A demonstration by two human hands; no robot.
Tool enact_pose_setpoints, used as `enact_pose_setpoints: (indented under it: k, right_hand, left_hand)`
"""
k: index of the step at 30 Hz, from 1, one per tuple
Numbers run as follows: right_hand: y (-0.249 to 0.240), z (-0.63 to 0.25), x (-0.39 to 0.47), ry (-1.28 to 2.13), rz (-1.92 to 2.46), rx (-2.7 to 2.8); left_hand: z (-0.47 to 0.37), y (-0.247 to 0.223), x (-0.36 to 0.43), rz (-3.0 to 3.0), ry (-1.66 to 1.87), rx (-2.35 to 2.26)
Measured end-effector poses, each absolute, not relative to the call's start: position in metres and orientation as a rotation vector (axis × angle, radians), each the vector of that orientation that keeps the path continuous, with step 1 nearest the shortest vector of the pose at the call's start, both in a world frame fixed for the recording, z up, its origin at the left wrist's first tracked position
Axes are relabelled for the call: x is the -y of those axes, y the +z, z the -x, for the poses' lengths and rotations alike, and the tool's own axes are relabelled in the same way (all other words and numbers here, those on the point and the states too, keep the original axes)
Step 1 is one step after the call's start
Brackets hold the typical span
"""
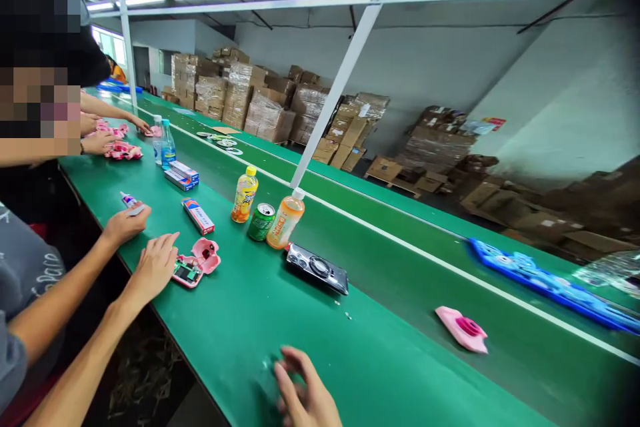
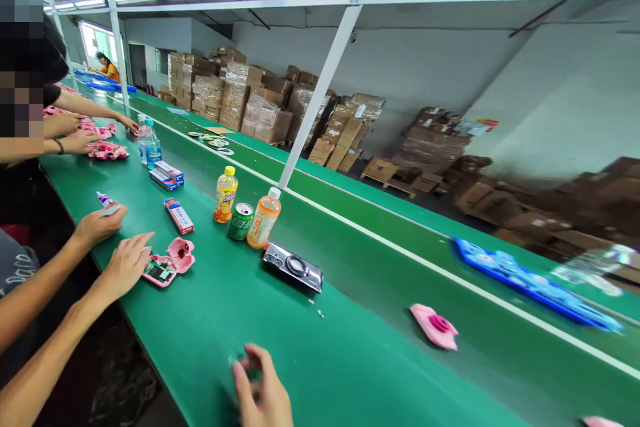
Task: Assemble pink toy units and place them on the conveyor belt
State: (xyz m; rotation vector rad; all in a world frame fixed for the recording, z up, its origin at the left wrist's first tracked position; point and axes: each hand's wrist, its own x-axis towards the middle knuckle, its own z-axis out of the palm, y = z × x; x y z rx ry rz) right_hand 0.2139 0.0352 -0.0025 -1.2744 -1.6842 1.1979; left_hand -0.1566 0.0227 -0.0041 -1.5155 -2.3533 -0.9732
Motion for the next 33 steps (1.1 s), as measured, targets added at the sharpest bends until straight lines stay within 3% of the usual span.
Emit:
enact_pose_setpoints:
  k: [6,10,15,19,24,27,30,33]
  right_hand:
    - [0.047,-0.048,-0.102,1.122,1.125,2.034]
    - [0.042,-0.012,-0.108,1.229,1.088,2.002]
    - [0.029,-0.079,-0.077,1.461,1.133,1.803]
    - [0.029,-0.17,-0.048,1.404,1.309,1.617]
    - [0.031,-0.255,-0.023,1.203,1.557,1.522]
    - [0.034,-0.268,-0.008,0.812,1.627,1.513]
    - [0.04,-0.25,0.006,0.352,1.391,1.759]
    - [0.045,-0.223,0.008,0.397,1.055,2.104]
  left_hand:
    - [0.174,0.009,-0.024,1.703,-0.833,2.405]
    - [0.154,0.025,-0.016,1.848,-0.809,2.393]
    - [0.103,0.044,-0.007,2.093,-0.798,2.447]
    - [0.032,0.046,-0.007,2.433,-0.805,2.457]
    - [-0.032,0.041,-0.004,2.791,-0.842,2.42]
    - [-0.037,0.038,0.002,3.004,-0.95,2.344]
    - [-0.031,0.036,0.007,3.172,-1.137,2.221]
    - [-0.027,0.035,0.009,3.222,-1.228,2.21]
